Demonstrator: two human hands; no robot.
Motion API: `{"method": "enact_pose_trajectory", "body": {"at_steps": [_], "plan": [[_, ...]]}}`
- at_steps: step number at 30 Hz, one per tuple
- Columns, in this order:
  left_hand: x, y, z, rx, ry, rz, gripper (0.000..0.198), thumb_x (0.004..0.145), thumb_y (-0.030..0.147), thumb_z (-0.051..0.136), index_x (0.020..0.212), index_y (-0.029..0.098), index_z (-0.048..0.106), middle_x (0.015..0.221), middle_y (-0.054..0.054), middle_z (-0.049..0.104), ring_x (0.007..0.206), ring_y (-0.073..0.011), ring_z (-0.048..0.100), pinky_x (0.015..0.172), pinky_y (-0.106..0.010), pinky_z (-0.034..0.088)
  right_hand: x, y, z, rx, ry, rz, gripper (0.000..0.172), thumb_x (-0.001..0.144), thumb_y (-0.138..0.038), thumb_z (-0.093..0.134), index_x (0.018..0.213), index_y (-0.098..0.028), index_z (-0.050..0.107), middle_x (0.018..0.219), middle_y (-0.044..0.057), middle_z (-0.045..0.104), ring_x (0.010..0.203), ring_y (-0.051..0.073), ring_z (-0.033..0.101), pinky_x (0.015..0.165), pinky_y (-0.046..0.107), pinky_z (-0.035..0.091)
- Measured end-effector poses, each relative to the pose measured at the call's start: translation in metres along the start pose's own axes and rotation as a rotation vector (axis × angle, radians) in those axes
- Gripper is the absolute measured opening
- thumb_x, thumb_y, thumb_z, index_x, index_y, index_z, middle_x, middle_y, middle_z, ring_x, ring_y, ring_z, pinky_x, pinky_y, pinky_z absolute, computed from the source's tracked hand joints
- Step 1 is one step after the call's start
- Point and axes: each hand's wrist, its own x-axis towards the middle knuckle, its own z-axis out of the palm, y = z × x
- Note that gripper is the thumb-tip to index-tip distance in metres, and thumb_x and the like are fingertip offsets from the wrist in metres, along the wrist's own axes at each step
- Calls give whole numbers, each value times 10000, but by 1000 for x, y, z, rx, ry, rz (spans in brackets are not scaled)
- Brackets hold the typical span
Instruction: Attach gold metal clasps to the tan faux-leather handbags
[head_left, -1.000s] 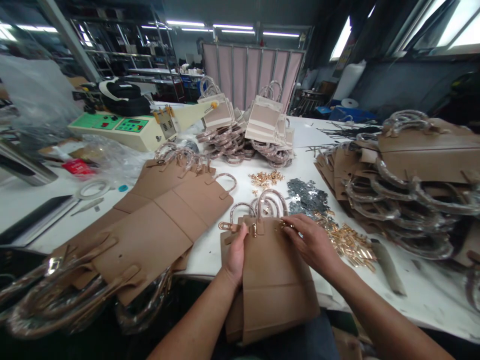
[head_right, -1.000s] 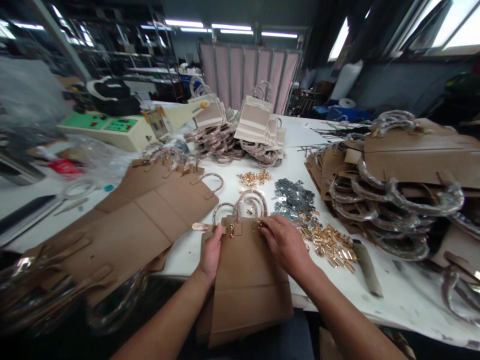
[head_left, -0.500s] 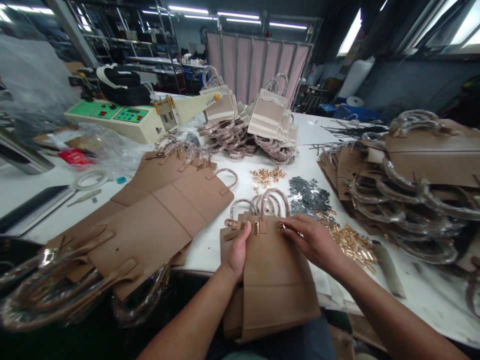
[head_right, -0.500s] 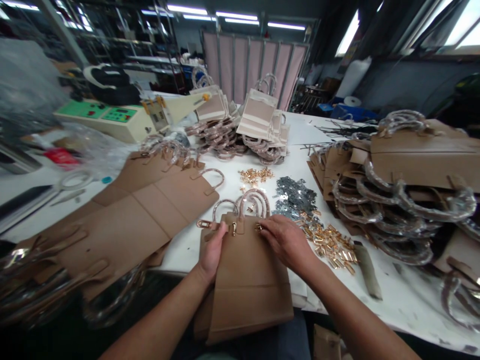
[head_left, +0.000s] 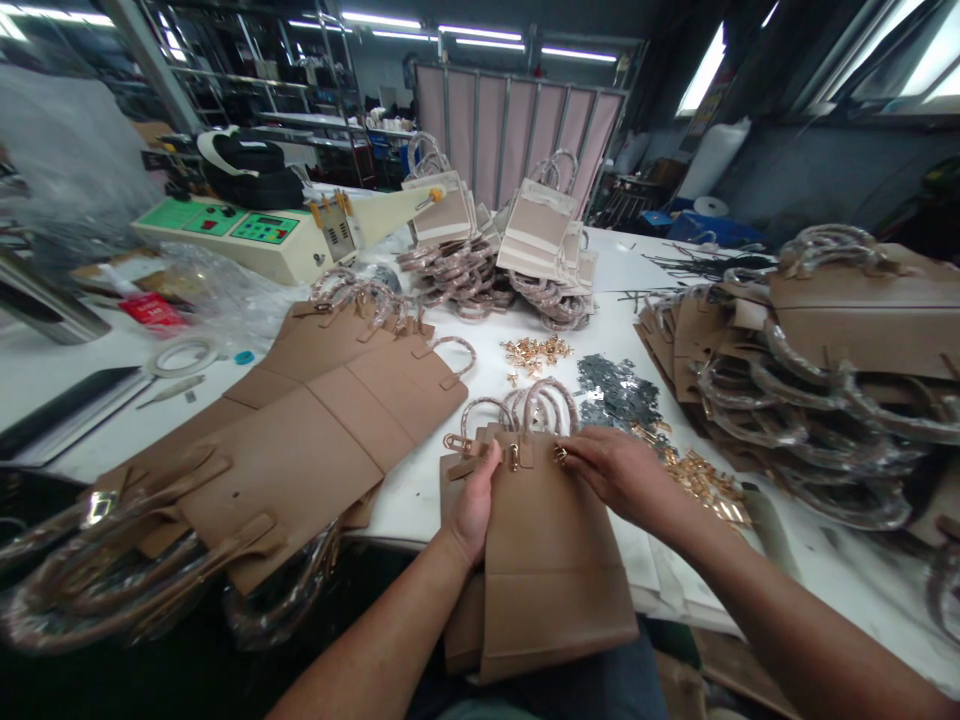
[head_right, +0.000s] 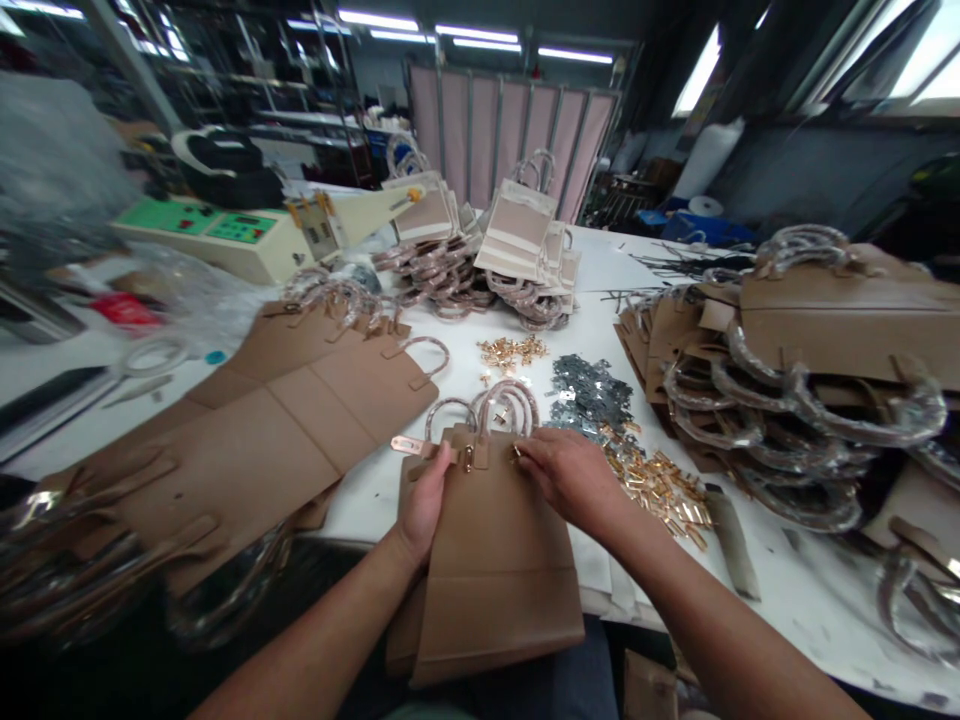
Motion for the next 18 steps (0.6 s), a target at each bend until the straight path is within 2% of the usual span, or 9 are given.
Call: {"method": "enact_pose_trajectory", "body": {"at_steps": [6, 8, 13, 18], "plan": [[-1, -1, -1, -40, 18, -25, 496, 945, 454, 697, 1378, 215, 667, 1026, -74, 814, 1028, -322, 765, 982, -462, 604, -13, 0, 8, 57, 117, 43, 231, 1035, -271, 534, 1166, -246, 723, 1036, 66, 726, 948, 247, 668, 832, 350, 498], [-2, 0, 0, -58, 22, -22, 497, 945, 441, 698, 1393, 228, 656, 1017, -68, 816, 991, -311, 774, 981, -461, 604, -16, 1, 9, 62, 125, 31, 240, 1042, -266, 524, 1184, -243, 716, 1044, 75, 721, 959, 247, 666, 847, 351, 507], [-3, 3, 3, -77, -37, -145, 527, 959, 518, 649, 1395, 221, 648, 1009, -79, 816, 949, -313, 780, 978, -488, 601, -16, 3, 9, 59, 131, 5, 243, 1040, -258, 530, 1189, -221, 718, 1051, 87, 723, 963, 242, 669, 845, 345, 517], [-2, 1, -1, -24, -21, -105, 504, 967, 494, 646, 1377, 202, 660, 1017, -87, 814, 1006, -329, 767, 1017, -508, 581, -13, 1, 10, -31, 98, -9, 243, 1040, -280, 531, 1173, -220, 726, 1062, 96, 730, 955, 259, 672, 834, 368, 503]]}}
